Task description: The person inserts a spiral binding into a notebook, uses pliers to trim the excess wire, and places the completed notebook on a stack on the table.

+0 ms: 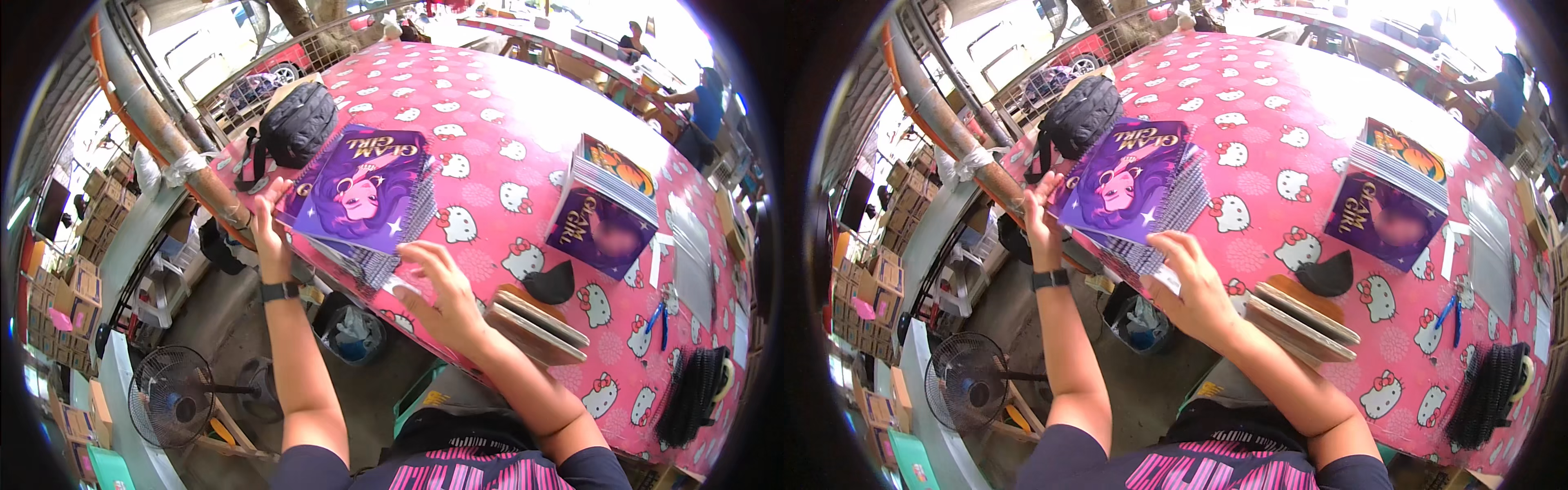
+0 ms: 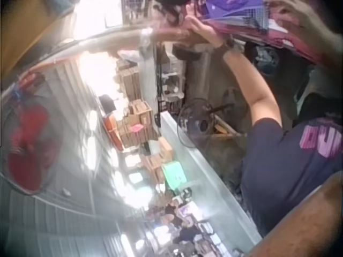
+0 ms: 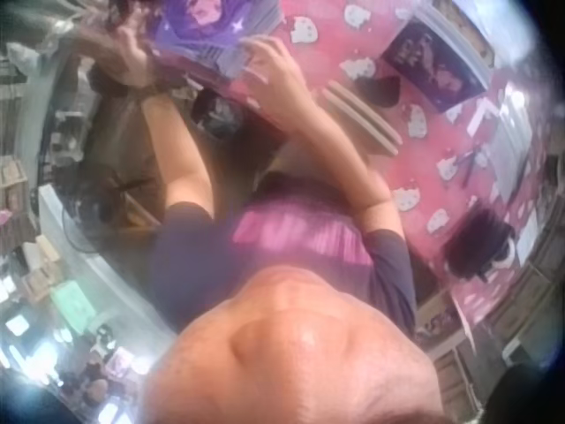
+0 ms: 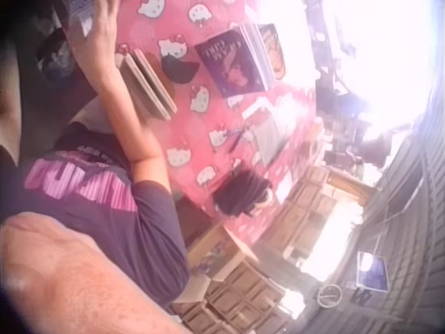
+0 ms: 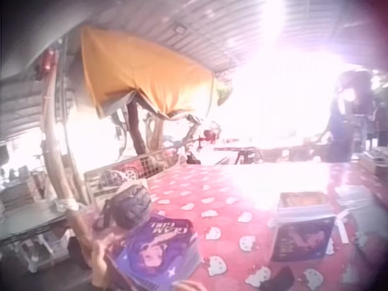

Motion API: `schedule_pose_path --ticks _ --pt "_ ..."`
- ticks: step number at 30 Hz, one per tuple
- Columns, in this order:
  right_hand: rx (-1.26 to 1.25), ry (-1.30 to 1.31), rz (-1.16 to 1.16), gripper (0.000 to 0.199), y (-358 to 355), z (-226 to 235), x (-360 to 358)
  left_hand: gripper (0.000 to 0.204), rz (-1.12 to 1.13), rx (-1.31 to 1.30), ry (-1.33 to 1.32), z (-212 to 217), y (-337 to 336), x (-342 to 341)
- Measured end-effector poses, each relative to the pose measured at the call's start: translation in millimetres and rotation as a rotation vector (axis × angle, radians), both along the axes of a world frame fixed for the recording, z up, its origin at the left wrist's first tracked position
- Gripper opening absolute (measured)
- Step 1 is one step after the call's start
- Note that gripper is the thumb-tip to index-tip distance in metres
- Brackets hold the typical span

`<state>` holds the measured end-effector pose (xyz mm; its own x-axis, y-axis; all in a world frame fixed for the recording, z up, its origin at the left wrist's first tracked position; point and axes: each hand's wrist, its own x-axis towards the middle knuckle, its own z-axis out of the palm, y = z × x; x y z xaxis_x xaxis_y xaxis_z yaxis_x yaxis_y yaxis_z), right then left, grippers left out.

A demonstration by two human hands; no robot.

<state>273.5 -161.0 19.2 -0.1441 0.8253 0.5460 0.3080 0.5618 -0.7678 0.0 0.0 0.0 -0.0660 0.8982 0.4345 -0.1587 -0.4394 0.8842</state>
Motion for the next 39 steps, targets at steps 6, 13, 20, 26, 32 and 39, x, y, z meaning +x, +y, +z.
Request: schedule_pose_path --ticks 6,13,20,26,32,39 --pt "0.301 0.059 -0.351 0.028 62 -10 -7 0.075 0.11 0.107 -0.196 -6 -14 20" --pt "0.153 0.525 -0.594 0.035 189 -11 -8 0.046 0.332 0.029 -0.157 3 26 32" --pt "0.03 0.672 -0.475 0.035 211 -16 -14 0.033 0.487 0.099 -0.147 -8 29 24" --pt "-0.013 0.658 -0.469 0.037 213 -14 -14 0.045 0.338 -0.028 -0.088 11 17 30" --pt "0.014 0.755 -0.456 0.034 219 -24 -14 0.053 0.346 -0.025 -0.254 3 19 32" --pt "0.025 0.814 -0.497 0.041 226 -24 -18 0.054 0.367 -0.045 -0.191 1 26 26"
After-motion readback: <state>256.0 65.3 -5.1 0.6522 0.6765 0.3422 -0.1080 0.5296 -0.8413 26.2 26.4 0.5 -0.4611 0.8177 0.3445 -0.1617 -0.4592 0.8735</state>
